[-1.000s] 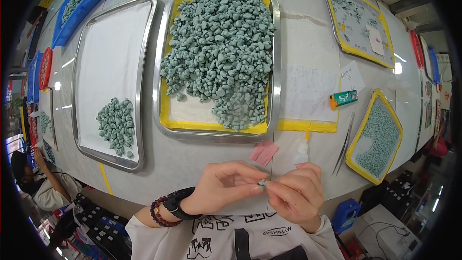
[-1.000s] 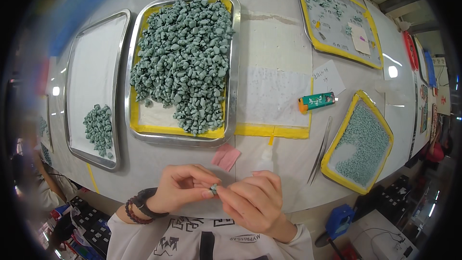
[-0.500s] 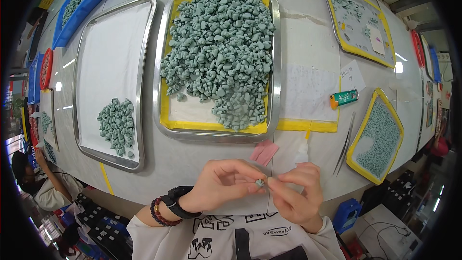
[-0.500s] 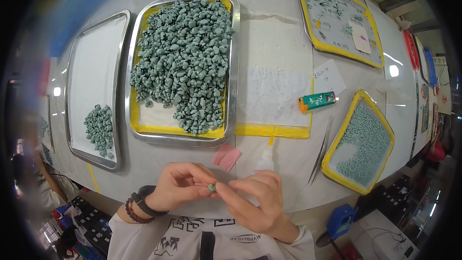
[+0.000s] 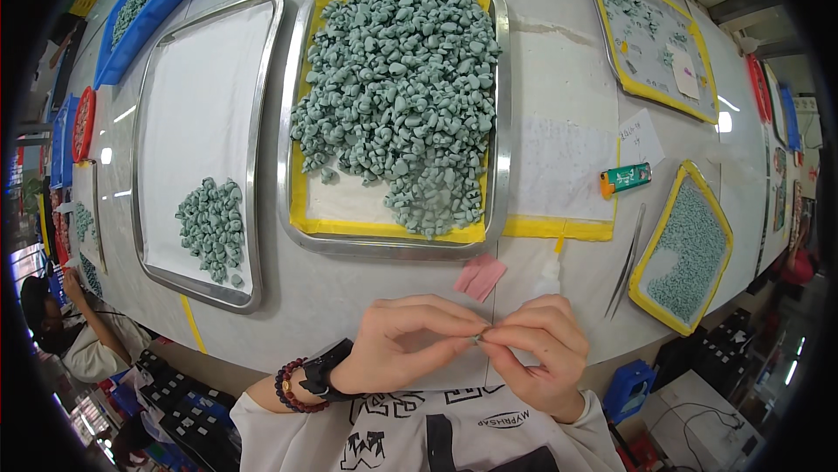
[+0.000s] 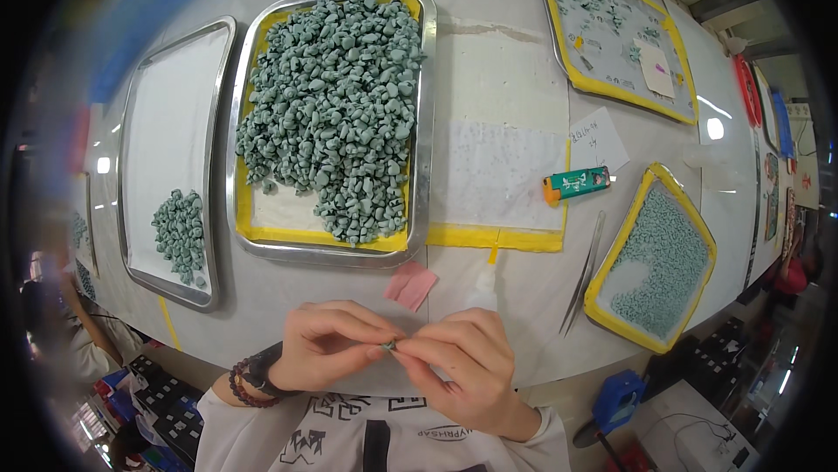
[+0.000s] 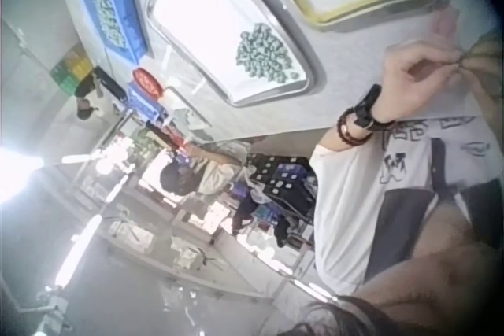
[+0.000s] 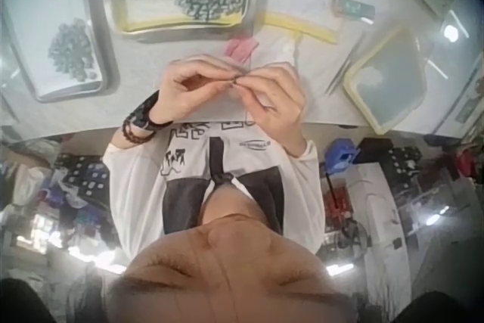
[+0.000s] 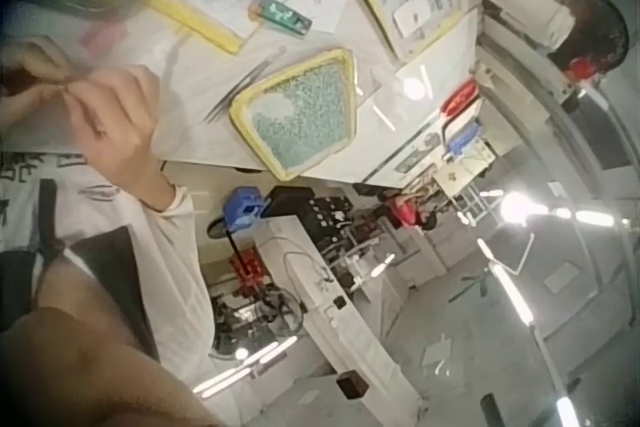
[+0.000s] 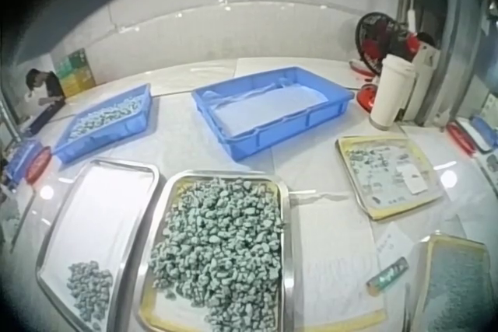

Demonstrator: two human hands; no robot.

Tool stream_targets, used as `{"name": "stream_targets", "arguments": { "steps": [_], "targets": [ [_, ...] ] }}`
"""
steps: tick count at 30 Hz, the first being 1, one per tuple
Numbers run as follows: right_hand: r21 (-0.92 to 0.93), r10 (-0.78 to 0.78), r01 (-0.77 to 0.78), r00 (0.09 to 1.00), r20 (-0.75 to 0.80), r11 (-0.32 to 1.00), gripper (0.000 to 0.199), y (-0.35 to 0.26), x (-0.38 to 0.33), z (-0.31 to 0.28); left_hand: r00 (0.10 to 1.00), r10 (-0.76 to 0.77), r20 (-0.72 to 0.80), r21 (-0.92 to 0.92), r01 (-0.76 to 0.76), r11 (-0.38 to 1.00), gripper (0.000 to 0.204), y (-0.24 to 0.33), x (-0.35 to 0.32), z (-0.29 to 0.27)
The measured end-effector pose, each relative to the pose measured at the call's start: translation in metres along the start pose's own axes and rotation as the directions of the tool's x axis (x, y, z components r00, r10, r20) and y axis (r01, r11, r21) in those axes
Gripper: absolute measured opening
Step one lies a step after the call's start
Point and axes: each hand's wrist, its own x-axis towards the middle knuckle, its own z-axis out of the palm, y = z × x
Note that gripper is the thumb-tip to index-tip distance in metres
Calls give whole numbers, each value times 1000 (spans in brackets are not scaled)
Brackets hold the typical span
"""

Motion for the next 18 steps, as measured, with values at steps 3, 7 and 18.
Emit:
{"name": "stream_targets", "arguments": {
  "steps": [3, 7, 18],
  "targets": [
    [-50, -36, 37, 999, 9, 998, 26, -3, 2, -2, 1000, 15, 4, 34, -15, 999, 23, 0, 0, 0],
    [-90, -57, 58, 998, 21, 994, 28, -4, 3, -3, 1000, -11, -19, 19, 11, 1000, 23, -1, -2, 1],
    [-170, -67, 63, 998, -19, 983, 27, -4, 2, 6, 995, 10, -99, 79, -2, 997, 24, -7, -3, 4]
  ]
}}
